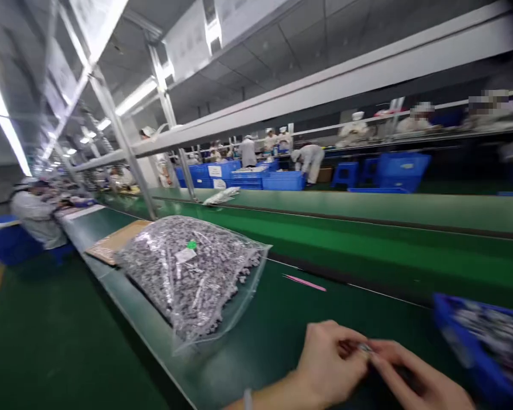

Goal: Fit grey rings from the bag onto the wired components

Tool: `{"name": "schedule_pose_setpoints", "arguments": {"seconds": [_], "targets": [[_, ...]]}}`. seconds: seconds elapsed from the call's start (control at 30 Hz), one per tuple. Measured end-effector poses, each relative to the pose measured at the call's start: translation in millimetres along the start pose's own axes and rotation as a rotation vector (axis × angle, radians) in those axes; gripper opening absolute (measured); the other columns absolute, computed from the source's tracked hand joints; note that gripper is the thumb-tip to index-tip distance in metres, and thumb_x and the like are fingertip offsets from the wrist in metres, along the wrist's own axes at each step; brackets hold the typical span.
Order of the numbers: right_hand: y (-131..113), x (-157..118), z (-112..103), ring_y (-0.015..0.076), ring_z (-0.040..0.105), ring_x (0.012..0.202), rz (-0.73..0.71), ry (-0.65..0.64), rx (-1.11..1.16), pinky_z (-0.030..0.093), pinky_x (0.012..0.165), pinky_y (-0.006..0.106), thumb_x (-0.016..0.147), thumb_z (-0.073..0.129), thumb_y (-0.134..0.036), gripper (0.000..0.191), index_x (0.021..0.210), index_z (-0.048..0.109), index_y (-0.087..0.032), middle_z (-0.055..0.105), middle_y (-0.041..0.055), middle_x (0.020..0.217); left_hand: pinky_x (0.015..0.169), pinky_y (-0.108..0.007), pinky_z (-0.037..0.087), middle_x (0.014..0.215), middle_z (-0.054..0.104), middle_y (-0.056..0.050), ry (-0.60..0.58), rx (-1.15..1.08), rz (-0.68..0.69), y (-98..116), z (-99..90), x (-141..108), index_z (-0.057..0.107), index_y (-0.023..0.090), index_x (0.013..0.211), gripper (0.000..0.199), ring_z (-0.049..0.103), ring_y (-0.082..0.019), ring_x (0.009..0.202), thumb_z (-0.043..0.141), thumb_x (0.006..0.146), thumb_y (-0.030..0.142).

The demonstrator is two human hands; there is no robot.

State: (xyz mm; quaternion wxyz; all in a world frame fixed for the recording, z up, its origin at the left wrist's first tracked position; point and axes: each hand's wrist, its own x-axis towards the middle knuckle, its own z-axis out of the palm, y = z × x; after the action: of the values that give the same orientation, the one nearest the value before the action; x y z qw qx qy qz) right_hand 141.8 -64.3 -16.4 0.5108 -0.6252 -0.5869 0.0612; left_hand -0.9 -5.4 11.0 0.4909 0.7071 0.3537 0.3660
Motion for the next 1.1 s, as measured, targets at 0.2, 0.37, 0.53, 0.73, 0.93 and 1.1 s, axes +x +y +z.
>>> {"name": "schedule_pose_setpoints", "arguments": {"seconds": [0.2,0.37,0.53,0.73,0.93,1.1], "targets": [[-33.4,-0.9,-10.4,0.0181,0.063,0.081,-0.153,-0.067,-0.175,0.051,0.073,0.028,0.095,0.040,-0.025,0.027,0.079,0.062,-0.019,0.065,0.0078,0.092,0.066,-0.024,0.058,0.080,0.060,-0.005,-0.056,0.060,0.167,7.3,-3.9,-2.9,0.072,0.015,0.098,0.024,0.064,-0.014,0.071,0.055,0.081,0.015],[-42.1,6.1,-30.8,0.0175,0.054,0.077,-0.244,-0.028,-0.408,0.040,0.071,0.032,0.094,0.041,-0.016,0.025,0.079,0.060,-0.018,0.059,0.0056,0.086,0.073,-0.027,0.060,0.095,0.057,-0.004,-0.128,0.008,0.218,3.1,-3.9,-4.4,0.065,0.021,0.110,0.027,0.063,-0.014,0.079,0.055,0.085,0.021],[-16.3,29.2,-95.8,0.0207,0.055,0.086,-0.225,0.326,-0.570,0.035,0.076,0.035,0.092,0.048,-0.024,0.020,0.080,0.062,-0.018,0.061,0.0062,0.088,0.079,-0.030,0.059,0.106,0.052,-0.004,-0.089,0.061,0.261,-1.9,-5.1,-2.8,0.062,0.025,0.114,0.028,0.061,-0.013,0.084,0.055,0.086,0.024],[36.4,50.4,-159.2,0.0265,0.056,0.086,0.008,0.501,-0.832,0.036,0.068,0.037,0.088,0.047,-0.038,0.032,0.073,0.067,-0.019,0.063,0.0077,0.086,0.080,-0.030,0.055,0.101,0.055,-0.005,-0.117,0.151,0.325,-6.0,-5.8,0.1,0.064,0.023,0.105,0.022,0.061,-0.015,0.085,0.048,0.090,0.024],[29.3,47.1,-158.6,0.0267,0.057,0.086,-0.012,0.534,-0.770,0.042,0.072,0.040,0.089,0.044,-0.038,0.032,0.083,0.068,-0.018,0.063,0.0088,0.087,0.071,-0.026,0.052,0.094,0.057,-0.005,-0.131,0.209,0.311,-0.3,-7.2,-2.5,0.065,0.020,0.096,0.019,0.061,-0.014,0.075,0.047,0.090,0.022],[-15.9,36.9,-106.2,0.0197,0.059,0.078,-0.100,0.266,-0.395,0.046,0.073,0.032,0.092,0.046,-0.032,0.020,0.088,0.062,-0.021,0.063,0.0054,0.084,0.070,-0.026,0.050,0.095,0.058,-0.006,-0.167,0.314,0.289,3.6,-20.0,4.8,0.066,0.018,0.095,0.020,0.060,-0.013,0.072,0.047,0.088,0.017]]}}
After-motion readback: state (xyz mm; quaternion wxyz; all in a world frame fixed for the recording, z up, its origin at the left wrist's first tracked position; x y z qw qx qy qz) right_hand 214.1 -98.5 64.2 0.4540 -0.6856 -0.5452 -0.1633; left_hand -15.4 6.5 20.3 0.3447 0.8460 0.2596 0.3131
